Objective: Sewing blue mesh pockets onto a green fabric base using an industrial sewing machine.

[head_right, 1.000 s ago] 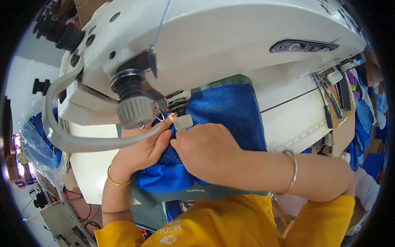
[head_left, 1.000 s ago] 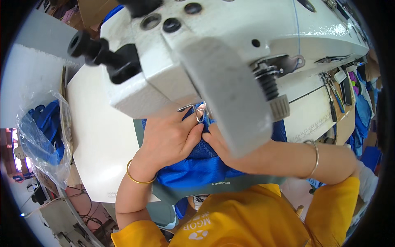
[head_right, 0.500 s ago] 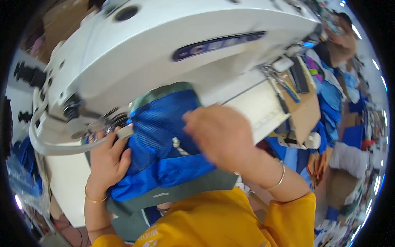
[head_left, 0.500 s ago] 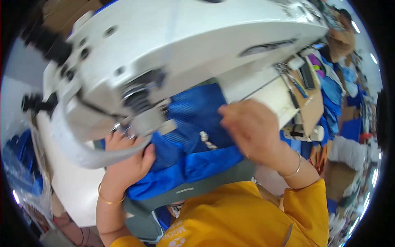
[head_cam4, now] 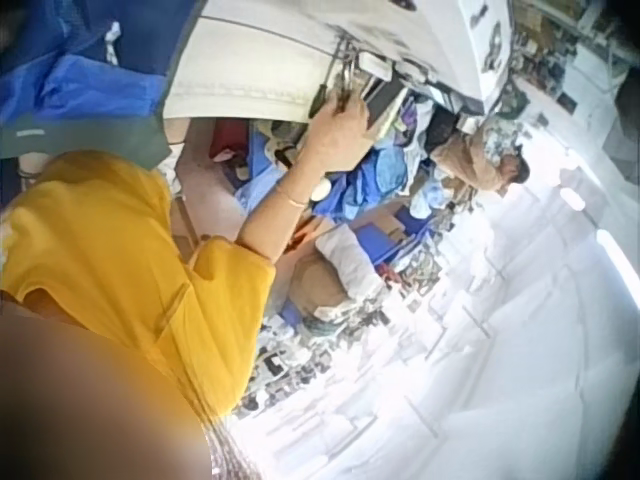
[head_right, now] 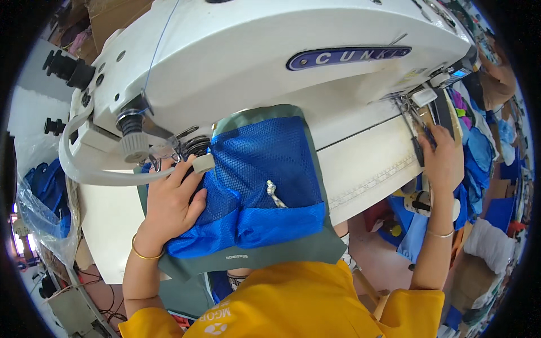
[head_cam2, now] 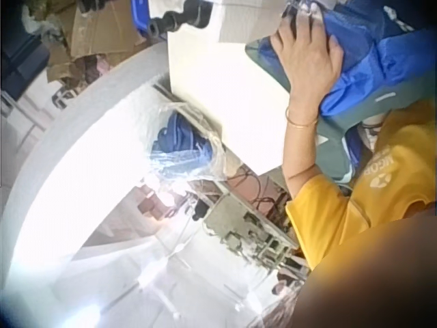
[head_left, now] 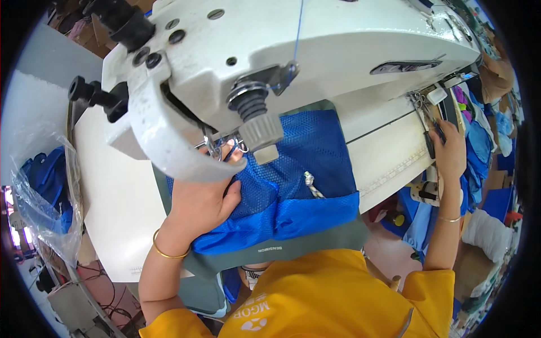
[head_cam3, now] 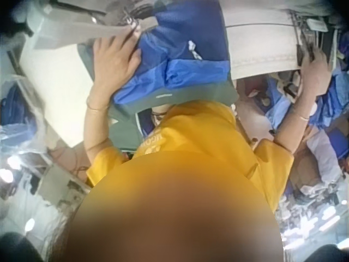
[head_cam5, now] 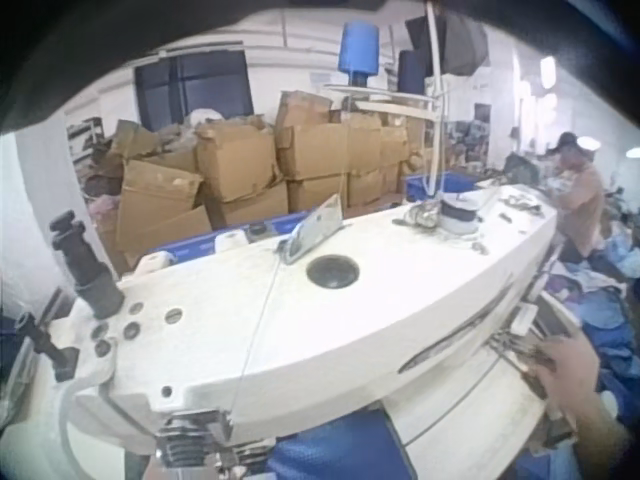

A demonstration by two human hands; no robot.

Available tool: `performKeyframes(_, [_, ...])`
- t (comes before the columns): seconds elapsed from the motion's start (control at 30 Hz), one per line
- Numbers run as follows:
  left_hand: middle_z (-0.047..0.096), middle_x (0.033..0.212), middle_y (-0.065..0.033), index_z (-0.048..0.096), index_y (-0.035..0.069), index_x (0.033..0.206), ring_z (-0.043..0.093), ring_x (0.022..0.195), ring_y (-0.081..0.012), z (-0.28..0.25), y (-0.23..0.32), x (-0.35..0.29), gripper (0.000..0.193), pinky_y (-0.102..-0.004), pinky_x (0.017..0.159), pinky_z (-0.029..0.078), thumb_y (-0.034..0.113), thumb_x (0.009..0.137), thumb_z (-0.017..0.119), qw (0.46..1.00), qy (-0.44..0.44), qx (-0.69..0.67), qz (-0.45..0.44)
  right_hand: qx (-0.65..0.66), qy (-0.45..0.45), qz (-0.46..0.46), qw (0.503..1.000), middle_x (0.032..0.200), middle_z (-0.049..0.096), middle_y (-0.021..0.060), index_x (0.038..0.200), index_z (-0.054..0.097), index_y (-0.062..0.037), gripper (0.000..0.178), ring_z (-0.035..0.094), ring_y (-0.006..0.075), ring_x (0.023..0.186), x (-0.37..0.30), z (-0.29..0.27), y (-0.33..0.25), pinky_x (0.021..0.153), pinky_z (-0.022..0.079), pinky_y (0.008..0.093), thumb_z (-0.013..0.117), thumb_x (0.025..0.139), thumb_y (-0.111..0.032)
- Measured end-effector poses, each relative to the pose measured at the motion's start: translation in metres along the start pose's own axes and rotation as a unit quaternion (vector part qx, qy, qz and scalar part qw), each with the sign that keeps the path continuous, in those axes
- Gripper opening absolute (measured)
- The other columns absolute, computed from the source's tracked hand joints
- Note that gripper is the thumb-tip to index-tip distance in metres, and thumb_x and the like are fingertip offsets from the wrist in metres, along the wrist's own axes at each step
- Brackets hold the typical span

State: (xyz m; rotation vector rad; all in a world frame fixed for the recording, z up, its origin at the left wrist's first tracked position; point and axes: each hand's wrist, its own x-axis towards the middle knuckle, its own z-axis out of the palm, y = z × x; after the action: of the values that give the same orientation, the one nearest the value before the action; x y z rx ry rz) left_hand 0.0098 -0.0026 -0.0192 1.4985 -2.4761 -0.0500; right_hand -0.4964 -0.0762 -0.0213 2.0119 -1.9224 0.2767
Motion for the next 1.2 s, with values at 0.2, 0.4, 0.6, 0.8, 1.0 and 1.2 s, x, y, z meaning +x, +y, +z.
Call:
performKeyframes(0.2, [0.060,0.130,-0.0178,0.068,0.005,0.112,0.054,0.111,-0.0453,-0.001,-0.005,-0.002,0.035,-0.0544,0.096,0.041,0.023,0.083,0.065,1.000,0.019,-0.015,0.004,-0.047,-0.006,-0.098,0.994,0.094,0.066,0.0144,0.108,0.068,-0.0039,0.017,0.066,0.0351,0.083,0.005,-0.001,0.007,0.074,0.052,0.0403,0.059,0.097,-0.015])
performKeyframes(0.4, [0.058,0.133,-0.0159,0.068,0.006,0.118,0.051,0.119,-0.0435,0.003,-0.007,-0.005,0.039,-0.0537,0.101,0.039,0.023,0.083,0.063,1.000,-0.002,-0.007,-0.015,0.371,-0.056,-0.239,0.896,0.085,0.064,0.0111,0.106,0.068,-0.0037,0.020,0.061,0.0258,0.069,-0.009,-0.081,-0.184,0.064,0.051,0.0377,0.067,0.088,-0.010])
performKeyframes(0.6, [0.059,0.131,-0.0150,0.066,0.004,0.125,0.050,0.122,-0.0387,0.001,-0.005,-0.003,0.045,-0.0497,0.102,0.037,0.020,0.083,0.062,1.000,-0.002,-0.018,-0.003,0.407,0.000,-0.274,0.871,0.089,0.057,0.0094,0.109,0.067,-0.0001,0.032,0.061,0.0269,0.068,-0.005,-0.043,-0.269,0.060,0.050,0.0360,0.074,0.078,-0.007])
performKeyframes(0.8, [0.066,0.120,-0.0097,0.068,0.010,0.125,0.061,0.107,-0.0338,-0.008,-0.004,0.004,0.049,-0.0461,0.090,0.046,0.012,0.076,0.067,0.999,0.014,0.001,0.048,0.348,0.031,-0.303,0.887,0.085,0.056,0.0092,0.094,0.062,-0.0011,0.021,0.061,0.0231,0.066,0.001,-0.031,-0.280,0.056,0.050,0.0355,0.067,0.077,-0.011])
performKeyframes(1.0, [0.063,0.104,-0.0109,0.067,0.007,0.103,0.060,0.102,-0.0342,0.001,-0.004,0.006,0.028,-0.0468,0.087,0.044,0.004,0.075,0.070,0.995,0.074,-0.032,0.066,0.384,0.025,-0.306,0.871,0.086,0.055,0.0096,0.105,0.062,-0.0002,0.026,0.060,0.0259,0.066,0.001,-0.020,-0.274,0.056,0.049,0.0371,0.065,0.080,-0.008])
performKeyframes(1.2, [0.067,0.112,-0.0172,0.066,0.004,0.102,0.061,0.104,-0.0362,0.009,-0.010,-0.006,0.021,-0.0444,0.092,0.043,-0.003,0.083,0.063,0.984,0.088,-0.151,-0.045,0.363,-0.041,-0.314,0.876,0.086,0.057,0.0096,0.096,0.062,0.0002,0.023,0.063,0.0259,0.071,0.011,-0.040,-0.274,0.059,0.051,0.0360,0.066,0.076,-0.009])
